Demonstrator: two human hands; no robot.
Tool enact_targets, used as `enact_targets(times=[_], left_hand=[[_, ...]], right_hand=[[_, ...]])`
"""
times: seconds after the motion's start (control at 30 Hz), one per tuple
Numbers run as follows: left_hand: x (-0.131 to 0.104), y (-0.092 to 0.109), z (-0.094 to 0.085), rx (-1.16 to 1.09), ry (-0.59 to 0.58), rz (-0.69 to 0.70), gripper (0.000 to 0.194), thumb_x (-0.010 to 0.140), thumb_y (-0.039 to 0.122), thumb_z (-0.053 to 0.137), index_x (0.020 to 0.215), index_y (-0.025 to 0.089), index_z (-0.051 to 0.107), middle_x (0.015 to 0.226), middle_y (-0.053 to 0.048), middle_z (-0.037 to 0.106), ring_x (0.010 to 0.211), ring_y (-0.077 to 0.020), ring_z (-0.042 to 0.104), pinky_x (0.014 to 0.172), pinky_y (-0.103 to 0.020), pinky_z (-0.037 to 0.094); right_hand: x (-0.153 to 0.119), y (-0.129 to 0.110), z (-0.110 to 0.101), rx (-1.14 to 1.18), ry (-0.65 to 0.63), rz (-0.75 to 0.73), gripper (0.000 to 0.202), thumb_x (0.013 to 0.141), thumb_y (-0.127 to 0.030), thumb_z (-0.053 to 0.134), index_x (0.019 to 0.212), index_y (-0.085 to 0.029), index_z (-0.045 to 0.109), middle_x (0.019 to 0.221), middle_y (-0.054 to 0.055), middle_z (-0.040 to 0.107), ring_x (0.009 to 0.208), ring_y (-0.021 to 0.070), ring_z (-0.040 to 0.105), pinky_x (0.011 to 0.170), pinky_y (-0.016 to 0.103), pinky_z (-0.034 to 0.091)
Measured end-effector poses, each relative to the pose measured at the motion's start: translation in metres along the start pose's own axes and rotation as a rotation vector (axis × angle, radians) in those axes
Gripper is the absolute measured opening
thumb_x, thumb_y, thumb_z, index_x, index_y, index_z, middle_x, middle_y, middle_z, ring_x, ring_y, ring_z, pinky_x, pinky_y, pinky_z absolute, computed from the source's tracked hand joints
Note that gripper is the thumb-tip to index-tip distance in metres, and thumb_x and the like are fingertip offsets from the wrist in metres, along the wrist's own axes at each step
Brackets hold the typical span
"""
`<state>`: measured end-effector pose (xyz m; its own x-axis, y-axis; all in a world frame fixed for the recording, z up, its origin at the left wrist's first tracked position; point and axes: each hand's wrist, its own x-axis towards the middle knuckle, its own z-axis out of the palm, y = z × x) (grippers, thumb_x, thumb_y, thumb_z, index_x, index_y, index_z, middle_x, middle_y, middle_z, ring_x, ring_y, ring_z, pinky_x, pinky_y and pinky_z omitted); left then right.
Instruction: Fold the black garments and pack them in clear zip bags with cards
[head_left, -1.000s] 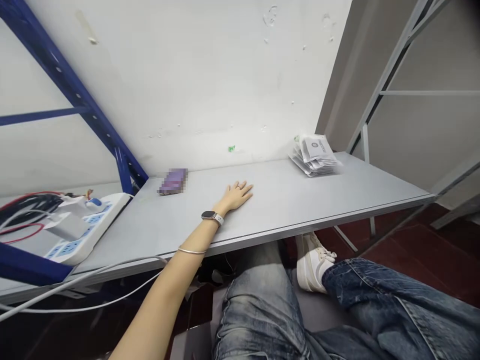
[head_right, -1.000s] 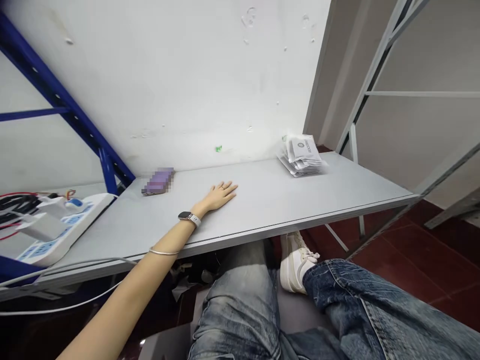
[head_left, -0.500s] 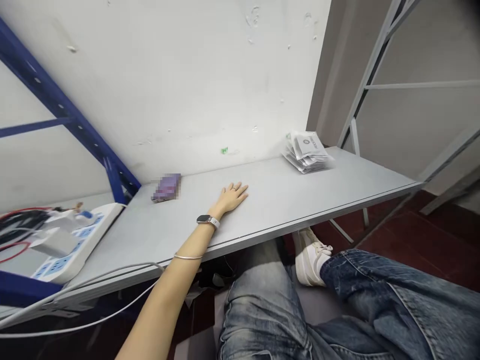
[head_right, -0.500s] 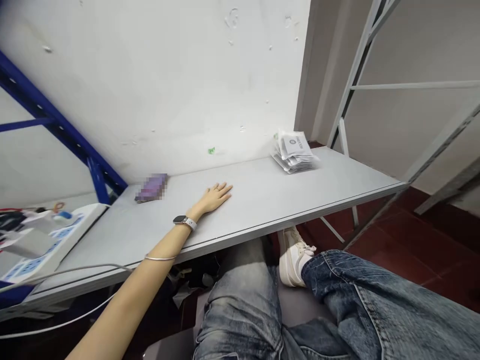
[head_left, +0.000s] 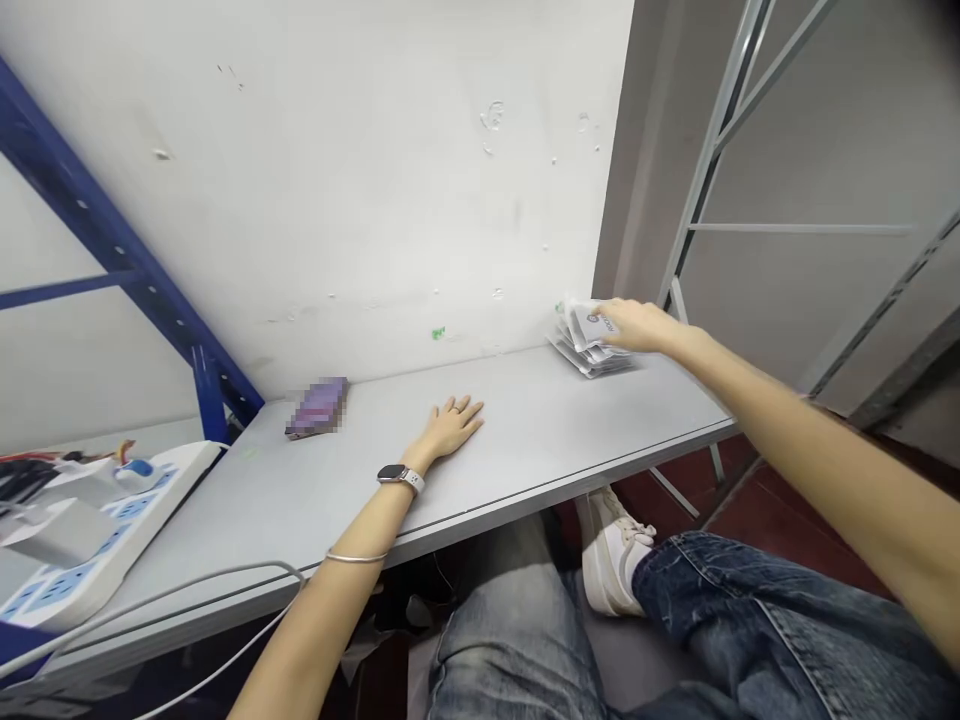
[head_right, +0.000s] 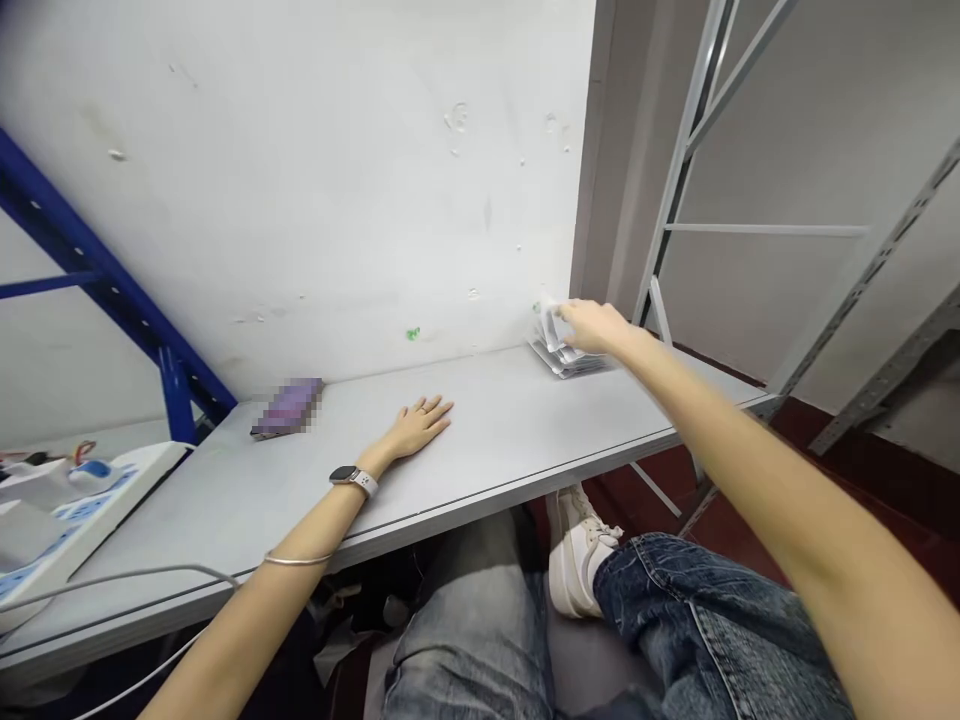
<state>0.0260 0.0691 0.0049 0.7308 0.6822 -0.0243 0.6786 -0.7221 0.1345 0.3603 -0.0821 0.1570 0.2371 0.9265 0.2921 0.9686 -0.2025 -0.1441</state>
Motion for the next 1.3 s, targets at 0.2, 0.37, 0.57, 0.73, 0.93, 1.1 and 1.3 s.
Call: enact_targets(times=[0.2,0.37,0.57,0.73,0.93,1.1,1.3], left_hand=[[0.000,0.000,0.000,-0.007,-0.009,-0.004,0.059,0.095,0.056,0.020,0.147,0.031,0.030,0.158,-0.006,0.020,0.144,-0.0357,0.015,0.110,-0.062,0.017],[0.000,0.000,-0.002,0.006,-0.013,-0.011,0.058,0.095,0.055,0.021,0.147,0.032,0.030,0.158,-0.006,0.020,0.144,-0.0346,0.016,0.110,-0.061,0.018],[-0.003,0.004,-0.002,-0.001,0.049,-0.017,0.059,0.094,0.055,0.027,0.147,0.031,0.029,0.159,-0.006,0.018,0.145,-0.0358,0.010,0.110,-0.063,0.017],[-0.006,0.026,-0.011,0.070,0.356,0.113,0.086,0.086,0.057,0.049,0.153,0.027,0.004,0.161,-0.004,-0.004,0.145,-0.0316,-0.013,0.115,-0.060,0.003],[-0.007,0.043,-0.009,0.059,0.359,0.382,0.037,0.095,0.039,0.043,0.129,0.025,0.052,0.129,-0.009,0.059,0.128,-0.0269,0.045,0.111,-0.051,0.025],[-0.002,0.057,-0.001,0.113,0.377,0.487,0.024,0.094,0.034,0.048,0.089,0.019,0.065,0.080,-0.006,0.070,0.077,-0.0197,0.062,0.083,-0.035,0.045],[-0.002,0.079,0.003,0.132,0.442,0.608,0.024,0.096,0.030,0.046,0.084,0.018,0.063,0.070,-0.002,0.067,0.064,-0.0146,0.058,0.077,-0.033,0.041]], right_hand=[[0.006,-0.003,0.102,-0.102,-0.042,-0.040,0.030,0.083,-0.016,0.053,0.110,-0.014,0.066,0.155,0.014,0.025,0.144,0.0395,0.008,0.111,0.062,0.013],[0.009,0.014,0.120,-0.047,-0.040,-0.078,0.052,0.083,-0.021,0.049,0.135,-0.018,0.048,0.154,0.014,0.028,0.143,0.0344,0.018,0.113,0.059,0.016],[0.008,-0.003,0.116,0.089,-0.037,-0.199,0.072,0.081,-0.025,0.053,0.147,-0.013,0.027,0.155,0.016,0.023,0.143,0.0303,0.020,0.116,0.045,0.023],[-0.014,-0.061,0.115,0.344,-0.091,-0.450,0.071,0.084,-0.035,0.056,0.147,-0.017,0.030,0.154,0.012,0.029,0.142,0.0278,0.025,0.116,0.045,0.023],[-0.048,-0.106,0.122,0.410,-0.371,-0.643,0.061,0.080,-0.034,0.062,0.139,-0.023,0.047,0.147,0.008,0.042,0.134,0.0279,0.040,0.112,0.046,0.032],[-0.071,-0.091,0.115,0.387,-0.440,-0.644,0.056,0.079,-0.025,0.061,0.134,-0.019,0.050,0.143,0.011,0.047,0.130,0.0281,0.045,0.110,0.045,0.035],[-0.083,-0.091,0.120,0.475,-0.182,-0.464,0.016,0.082,-0.023,0.059,0.097,-0.019,0.055,0.100,0.007,0.067,0.093,0.0229,0.063,0.084,0.040,0.050]])
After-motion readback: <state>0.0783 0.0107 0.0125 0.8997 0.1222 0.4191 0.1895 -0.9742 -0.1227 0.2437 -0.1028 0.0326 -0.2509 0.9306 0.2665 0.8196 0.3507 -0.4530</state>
